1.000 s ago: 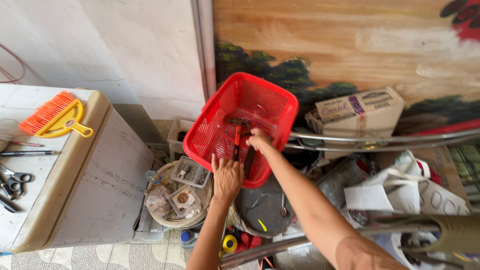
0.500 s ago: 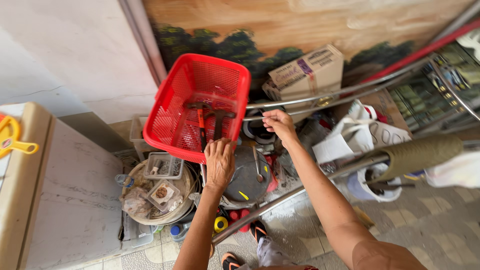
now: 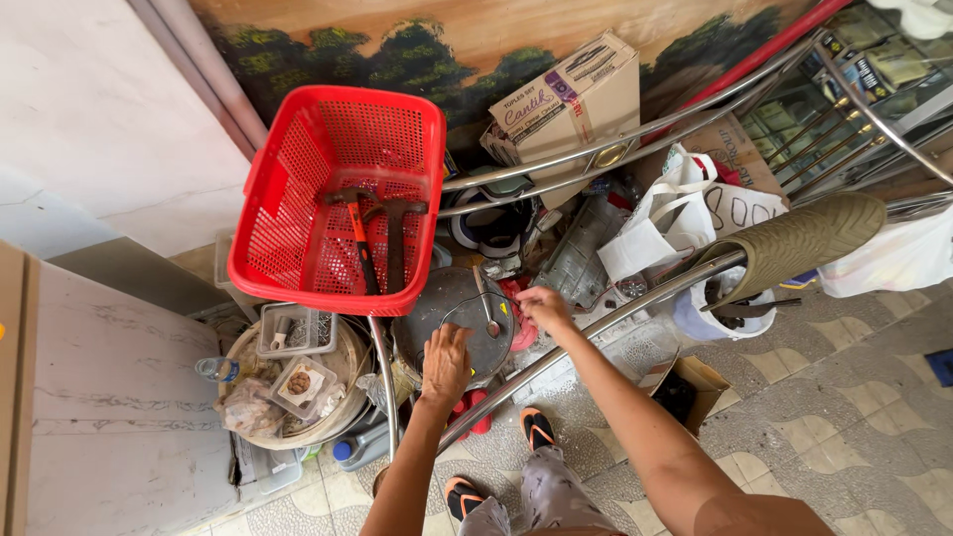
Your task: The person picks up two spray cans and then works with a small light bulb and wires on a cluttered workbench.
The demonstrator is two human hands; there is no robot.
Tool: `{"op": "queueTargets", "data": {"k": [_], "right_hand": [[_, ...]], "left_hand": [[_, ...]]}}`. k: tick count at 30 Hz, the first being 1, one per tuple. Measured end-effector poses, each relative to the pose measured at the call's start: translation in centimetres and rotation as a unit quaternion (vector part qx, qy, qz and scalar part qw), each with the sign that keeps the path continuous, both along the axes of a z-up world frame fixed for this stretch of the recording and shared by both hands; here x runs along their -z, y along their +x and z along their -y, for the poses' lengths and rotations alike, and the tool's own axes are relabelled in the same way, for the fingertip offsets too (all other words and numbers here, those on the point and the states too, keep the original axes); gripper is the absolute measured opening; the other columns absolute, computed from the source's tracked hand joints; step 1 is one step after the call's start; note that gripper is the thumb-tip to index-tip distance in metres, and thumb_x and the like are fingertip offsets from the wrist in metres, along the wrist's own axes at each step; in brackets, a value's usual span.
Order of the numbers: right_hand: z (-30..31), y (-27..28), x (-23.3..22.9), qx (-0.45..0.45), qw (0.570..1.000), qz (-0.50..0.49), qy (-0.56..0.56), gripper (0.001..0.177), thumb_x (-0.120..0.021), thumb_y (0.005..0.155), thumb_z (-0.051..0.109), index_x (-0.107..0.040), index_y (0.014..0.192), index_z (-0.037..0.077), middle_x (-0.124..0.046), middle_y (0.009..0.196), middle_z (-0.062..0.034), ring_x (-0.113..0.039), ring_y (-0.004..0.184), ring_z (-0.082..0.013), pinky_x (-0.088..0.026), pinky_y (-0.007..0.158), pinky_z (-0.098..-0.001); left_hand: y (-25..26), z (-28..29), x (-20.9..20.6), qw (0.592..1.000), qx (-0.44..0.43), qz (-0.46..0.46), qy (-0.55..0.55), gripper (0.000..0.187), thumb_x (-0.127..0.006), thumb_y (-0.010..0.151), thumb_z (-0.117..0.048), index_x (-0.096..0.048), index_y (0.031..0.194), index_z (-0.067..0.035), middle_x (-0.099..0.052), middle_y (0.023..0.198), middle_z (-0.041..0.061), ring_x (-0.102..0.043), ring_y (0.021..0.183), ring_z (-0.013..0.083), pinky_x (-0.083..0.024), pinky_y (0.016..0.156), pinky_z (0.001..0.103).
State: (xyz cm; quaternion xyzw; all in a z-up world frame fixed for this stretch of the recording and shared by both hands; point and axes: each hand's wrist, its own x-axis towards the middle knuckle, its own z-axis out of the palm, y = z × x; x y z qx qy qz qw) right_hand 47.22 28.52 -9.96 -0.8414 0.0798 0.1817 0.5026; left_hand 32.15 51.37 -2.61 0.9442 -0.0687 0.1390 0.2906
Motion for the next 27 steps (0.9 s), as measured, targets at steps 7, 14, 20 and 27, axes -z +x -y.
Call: {"op": "queueTargets", "data": {"k": [7, 14, 20, 27], "right_hand": [[-3.1, 0.0, 3.3, -0.245, 0.945, 0.095, -0.195, 0.036, -0.073, 0.090, 0.014, -0.069, 0.126, 0.011, -0.036, 0.161, -0.0043, -0.031, 0.149, -0.0260, -0.030, 0.122, -0.0432], [-3.3, 2.6, 4.3, -0.371, 0.870, 0.082, -0.313, 0.052, -0.068, 0.093, 0.011, -0.054, 0.142, 0.007, -0.008, 0.168, -0.0101, -0.013, 0.152, -0.0407, -0.021, 0.123, -0.0494], [-1.1, 4.2, 8.8, -0.332, 0.904, 0.214, -0.163, 0.057, -0.061, 0.081, -0.004, -0.060, 0.138, 0.004, -0.045, 0.155, -0.0133, -0.047, 0.133, -0.0357, -0.043, 0.111, -0.0428], [1.7, 4.5, 3.1, -0.262, 0.939, 0.220, 0.022, 0.029, -0.059, 0.089, -0.004, -0.074, 0.113, 0.002, -0.068, 0.126, -0.0085, -0.067, 0.105, -0.0249, -0.056, 0.091, -0.0369]], "left_hand": [[2.7, 2.0, 8.6, 0.999, -0.041, -0.023, -0.008, 0.046, -0.066, 0.078, -0.002, -0.058, 0.124, -0.009, -0.054, 0.134, 0.016, -0.054, 0.117, 0.0383, -0.045, 0.096, 0.051], [6.5, 4.0, 12.1, 0.990, -0.086, -0.113, 0.005, 0.053, -0.070, 0.078, -0.004, -0.056, 0.129, -0.010, -0.039, 0.153, 0.020, -0.046, 0.130, 0.0401, -0.042, 0.105, 0.051], [8.2, 5.0, 11.5, 0.989, -0.108, -0.104, 0.001, 0.056, -0.071, 0.076, -0.003, -0.058, 0.130, -0.012, -0.035, 0.156, 0.022, -0.044, 0.131, 0.0428, -0.040, 0.107, 0.052], [9.9, 6.5, 8.1, 0.986, -0.157, -0.054, -0.008, 0.044, -0.066, 0.076, -0.001, -0.057, 0.119, -0.007, -0.037, 0.157, 0.021, -0.043, 0.138, 0.0409, -0.029, 0.116, 0.057]]}}
